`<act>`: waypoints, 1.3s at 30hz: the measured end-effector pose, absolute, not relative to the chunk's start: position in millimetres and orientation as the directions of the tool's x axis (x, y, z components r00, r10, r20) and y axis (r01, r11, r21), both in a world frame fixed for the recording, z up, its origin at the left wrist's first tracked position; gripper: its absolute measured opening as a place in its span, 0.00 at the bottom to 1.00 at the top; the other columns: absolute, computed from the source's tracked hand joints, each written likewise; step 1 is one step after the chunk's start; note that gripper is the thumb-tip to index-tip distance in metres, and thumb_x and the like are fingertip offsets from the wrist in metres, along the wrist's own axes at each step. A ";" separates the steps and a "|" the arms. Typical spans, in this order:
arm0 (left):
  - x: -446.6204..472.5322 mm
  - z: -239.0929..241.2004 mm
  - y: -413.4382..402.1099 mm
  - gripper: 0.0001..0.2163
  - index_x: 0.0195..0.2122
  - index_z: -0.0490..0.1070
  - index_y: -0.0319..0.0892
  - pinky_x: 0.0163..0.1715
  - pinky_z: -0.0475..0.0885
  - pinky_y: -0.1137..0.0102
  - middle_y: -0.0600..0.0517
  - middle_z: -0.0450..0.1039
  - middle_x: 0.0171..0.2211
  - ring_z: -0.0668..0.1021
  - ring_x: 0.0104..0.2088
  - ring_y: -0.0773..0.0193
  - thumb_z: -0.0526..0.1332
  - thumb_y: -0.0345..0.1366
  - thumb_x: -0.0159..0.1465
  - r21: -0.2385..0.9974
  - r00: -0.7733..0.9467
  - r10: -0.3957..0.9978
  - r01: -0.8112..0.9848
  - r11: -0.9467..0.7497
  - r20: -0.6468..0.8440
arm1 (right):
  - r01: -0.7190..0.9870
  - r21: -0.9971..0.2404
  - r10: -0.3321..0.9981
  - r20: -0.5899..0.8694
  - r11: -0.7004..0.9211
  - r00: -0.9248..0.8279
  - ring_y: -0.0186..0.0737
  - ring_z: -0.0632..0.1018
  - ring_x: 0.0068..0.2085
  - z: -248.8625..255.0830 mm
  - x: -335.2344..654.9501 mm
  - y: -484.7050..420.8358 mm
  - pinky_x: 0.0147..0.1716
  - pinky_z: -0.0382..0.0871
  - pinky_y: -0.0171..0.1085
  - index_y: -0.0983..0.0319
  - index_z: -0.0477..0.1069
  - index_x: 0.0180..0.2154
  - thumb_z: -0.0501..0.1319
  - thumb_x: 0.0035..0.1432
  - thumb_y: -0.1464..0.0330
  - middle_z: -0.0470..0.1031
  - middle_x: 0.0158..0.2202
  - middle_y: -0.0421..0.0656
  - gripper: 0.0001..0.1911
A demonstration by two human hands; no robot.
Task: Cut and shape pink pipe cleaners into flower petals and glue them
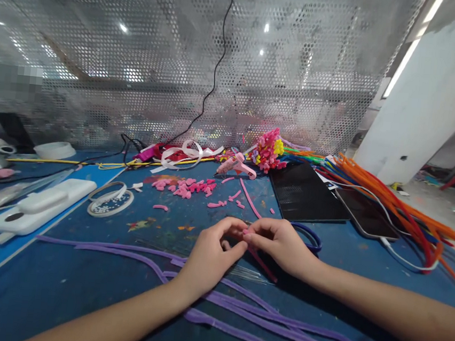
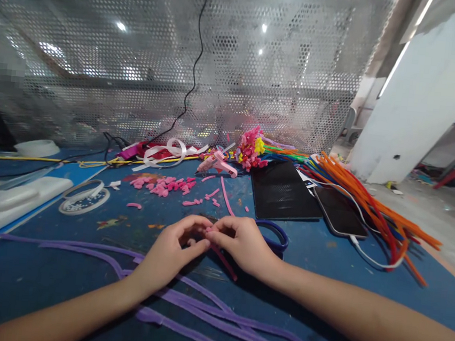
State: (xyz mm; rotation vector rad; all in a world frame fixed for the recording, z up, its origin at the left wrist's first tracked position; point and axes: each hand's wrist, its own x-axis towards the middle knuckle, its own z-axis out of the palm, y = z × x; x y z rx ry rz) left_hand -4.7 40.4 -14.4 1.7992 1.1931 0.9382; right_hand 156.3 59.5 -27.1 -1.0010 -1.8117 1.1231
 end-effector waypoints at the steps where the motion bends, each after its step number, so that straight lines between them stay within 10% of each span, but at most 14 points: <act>1: -5.0 -12.9 39.4 0.08 0.37 0.67 0.43 0.30 0.67 0.74 0.53 0.73 0.34 0.75 0.34 0.65 0.57 0.31 0.56 0.857 0.298 0.936 0.415 -0.304 0.188 | 0.220 -0.929 0.891 0.187 0.297 -0.413 0.31 0.68 0.24 -27.3 156.7 59.5 0.24 0.60 0.30 0.64 0.71 0.26 0.58 0.52 0.63 0.70 0.21 0.38 0.11; 18: -9.6 -21.5 46.0 0.12 0.42 0.71 0.41 0.37 0.72 0.70 0.50 0.75 0.36 0.77 0.36 0.62 0.59 0.33 0.56 0.957 0.378 0.921 0.220 -0.188 0.094 | 0.237 -0.932 0.866 0.134 0.276 -0.482 0.29 0.67 0.23 -26.1 162.1 62.8 0.23 0.60 0.29 0.65 0.71 0.24 0.58 0.53 0.63 0.69 0.20 0.38 0.12; 39: -7.2 -19.9 51.9 0.03 0.29 0.68 0.40 0.18 0.66 0.80 0.56 0.69 0.23 0.70 0.20 0.74 0.61 0.32 0.55 0.972 0.295 0.953 0.196 -0.129 0.067 | 0.095 -0.977 0.828 0.110 0.192 -0.549 0.29 0.70 0.24 -30.1 165.7 64.1 0.24 0.64 0.29 0.63 0.64 0.30 0.58 0.55 0.64 0.69 0.23 0.37 0.08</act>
